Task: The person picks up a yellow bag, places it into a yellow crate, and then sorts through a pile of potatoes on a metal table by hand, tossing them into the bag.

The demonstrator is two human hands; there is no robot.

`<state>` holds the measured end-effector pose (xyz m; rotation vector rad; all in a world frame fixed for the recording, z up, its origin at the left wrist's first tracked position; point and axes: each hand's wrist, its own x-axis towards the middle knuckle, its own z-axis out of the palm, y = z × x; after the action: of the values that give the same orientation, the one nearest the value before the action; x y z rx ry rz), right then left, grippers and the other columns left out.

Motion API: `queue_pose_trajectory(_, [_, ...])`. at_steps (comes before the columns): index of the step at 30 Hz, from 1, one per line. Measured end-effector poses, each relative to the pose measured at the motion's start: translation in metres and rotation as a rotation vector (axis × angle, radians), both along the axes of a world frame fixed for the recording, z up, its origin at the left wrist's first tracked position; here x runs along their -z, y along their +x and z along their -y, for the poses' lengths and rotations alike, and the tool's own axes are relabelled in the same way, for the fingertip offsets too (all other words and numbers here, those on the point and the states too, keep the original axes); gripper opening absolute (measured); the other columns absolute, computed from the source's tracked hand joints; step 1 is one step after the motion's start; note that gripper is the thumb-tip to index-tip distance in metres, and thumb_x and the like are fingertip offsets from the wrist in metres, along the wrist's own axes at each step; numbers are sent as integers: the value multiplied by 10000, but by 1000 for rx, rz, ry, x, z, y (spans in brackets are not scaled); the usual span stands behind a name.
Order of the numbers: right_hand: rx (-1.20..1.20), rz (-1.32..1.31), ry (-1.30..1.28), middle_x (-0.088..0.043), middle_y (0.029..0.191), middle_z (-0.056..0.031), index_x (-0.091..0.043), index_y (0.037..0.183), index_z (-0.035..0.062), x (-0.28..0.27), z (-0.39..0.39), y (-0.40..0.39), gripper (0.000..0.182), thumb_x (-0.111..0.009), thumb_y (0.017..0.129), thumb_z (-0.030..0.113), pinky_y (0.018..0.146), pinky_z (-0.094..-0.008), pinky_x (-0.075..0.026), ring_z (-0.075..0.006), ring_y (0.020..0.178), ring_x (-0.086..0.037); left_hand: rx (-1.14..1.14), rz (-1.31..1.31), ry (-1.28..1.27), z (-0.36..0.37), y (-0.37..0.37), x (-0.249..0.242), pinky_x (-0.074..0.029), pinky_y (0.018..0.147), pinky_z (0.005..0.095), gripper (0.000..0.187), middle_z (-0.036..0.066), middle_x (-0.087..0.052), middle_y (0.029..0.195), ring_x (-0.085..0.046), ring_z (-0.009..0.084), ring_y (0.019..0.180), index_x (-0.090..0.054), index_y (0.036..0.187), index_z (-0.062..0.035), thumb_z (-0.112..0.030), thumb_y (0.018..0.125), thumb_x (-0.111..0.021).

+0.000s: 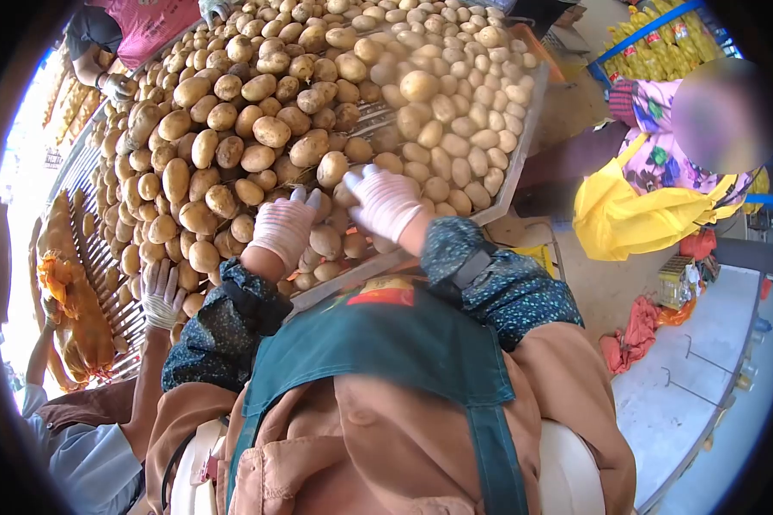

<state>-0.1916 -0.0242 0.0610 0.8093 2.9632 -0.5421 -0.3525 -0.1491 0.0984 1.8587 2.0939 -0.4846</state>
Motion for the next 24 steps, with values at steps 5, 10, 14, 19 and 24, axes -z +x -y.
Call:
queue_pose_trajectory(5, [269, -407, -929, -656, 1241, -111, -593, 1345, 64, 48, -31, 60, 505, -749, 904, 256, 985, -337, -495, -184, 1117, -614, -12, 27, 87, 10, 4, 16, -575, 779, 444, 471, 187, -644, 1176, -705, 340, 978, -488, 1352, -48, -81, 893, -591])
queue_pose_trajectory(10, [284, -595, -1323, -625, 1286, -77, -537, 1409, 46, 38, -23, 78, 561, -751, 898, 131, 1032, -327, -467, -179, 1179, -575, -37, -4, 85, -4, 1, 24, -565, 799, 446, 522, 194, -677, 1111, -704, 324, 970, -454, 1386, -27, -149, 902, -603])
queue_pose_trajectory(14, [137, -744, -1318, -586, 1337, -78, -483, 1453, 46, 31, 0, 88, 607, -730, 899, 64, 1027, -325, -490, -184, 1202, -564, -153, 307, 298, 8, -11, 15, -560, 860, 397, 672, 217, -685, 1173, -697, 305, 1016, -465, 1429, 13, -185, 843, -726])
queue_pose_trajectory(19, [331, -889, -2002, -650, 1170, -112, -519, 1377, 27, 0, 19, 119, 528, -717, 913, 187, 889, -339, -573, -215, 1032, -660, -688, 1753, 379, 19, 37, -21, -517, 961, 369, 861, 170, -611, 1283, -618, 260, 1142, -328, 1515, 52, -306, 869, -769])
queue_pose_trajectory(24, [310, -908, -2075, -674, 1203, -156, -531, 1367, 4, -21, 15, 147, 606, -714, 912, 359, 726, -401, -636, -243, 969, -712, -739, 2069, 110, 21, 72, -14, -478, 986, 370, 827, 139, -559, 1355, -574, 263, 1189, -393, 1500, -13, -373, 851, -756])
